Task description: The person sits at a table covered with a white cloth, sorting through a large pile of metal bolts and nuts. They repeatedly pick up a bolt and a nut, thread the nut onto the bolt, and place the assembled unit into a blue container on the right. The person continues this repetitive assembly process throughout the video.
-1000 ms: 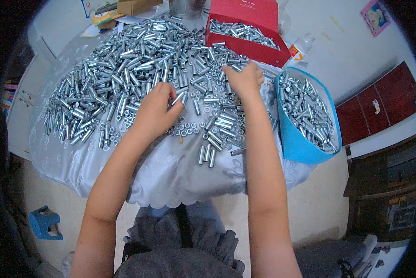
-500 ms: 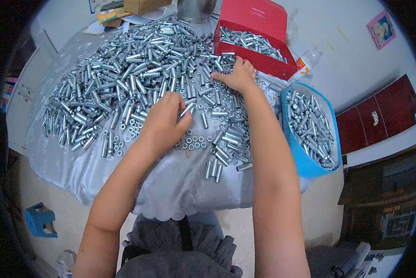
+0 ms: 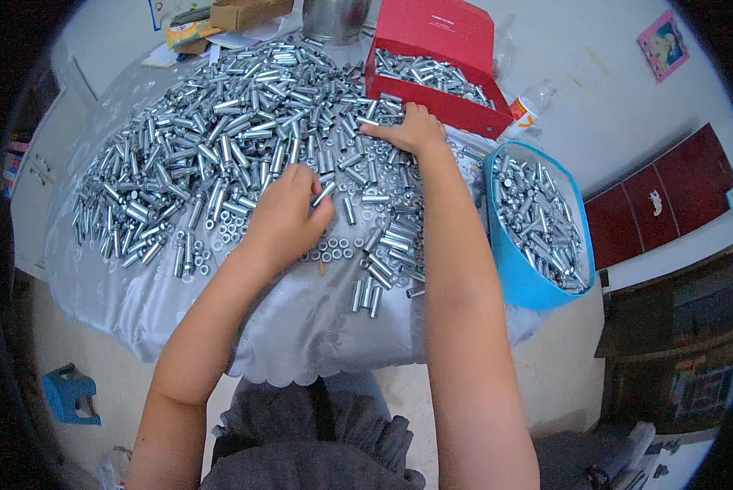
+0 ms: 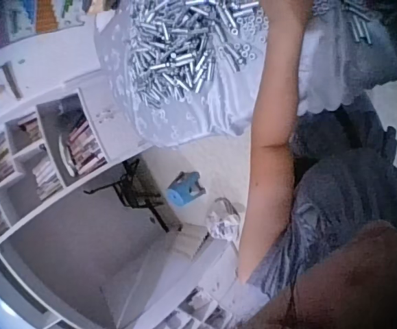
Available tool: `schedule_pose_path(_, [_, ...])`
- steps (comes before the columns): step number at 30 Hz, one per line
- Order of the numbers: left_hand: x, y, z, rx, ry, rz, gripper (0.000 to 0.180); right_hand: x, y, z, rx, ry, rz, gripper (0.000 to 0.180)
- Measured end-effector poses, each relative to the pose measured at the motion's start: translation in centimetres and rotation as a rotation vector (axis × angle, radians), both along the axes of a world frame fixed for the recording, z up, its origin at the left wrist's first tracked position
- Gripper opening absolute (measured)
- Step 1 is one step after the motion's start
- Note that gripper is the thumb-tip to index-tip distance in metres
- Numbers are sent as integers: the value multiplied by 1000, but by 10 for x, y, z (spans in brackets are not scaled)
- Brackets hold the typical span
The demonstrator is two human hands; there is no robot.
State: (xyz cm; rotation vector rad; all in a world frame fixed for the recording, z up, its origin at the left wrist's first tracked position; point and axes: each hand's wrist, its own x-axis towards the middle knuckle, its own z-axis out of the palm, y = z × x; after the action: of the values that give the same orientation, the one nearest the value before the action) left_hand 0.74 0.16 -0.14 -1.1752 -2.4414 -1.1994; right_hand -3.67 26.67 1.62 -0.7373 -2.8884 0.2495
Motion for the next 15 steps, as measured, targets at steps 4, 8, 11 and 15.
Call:
schedule_pose_path(4, [-1,0,4,-67,-68,24,22,-8,4,0,22,-57,-34,116])
schedule_pose_path(8, [-4,-1,1,-21,-24,48,22,-5,-11,-8,23,16,-63,116])
schedule_pose_path(11, [-4,-1,2,-24,-9,44,23,0,-7,-10,-44,92,-58,115])
schedule_pose_path(15, [-3,1,2,-36,-18,11,21,1,-4,-9,-33,123,-76,113])
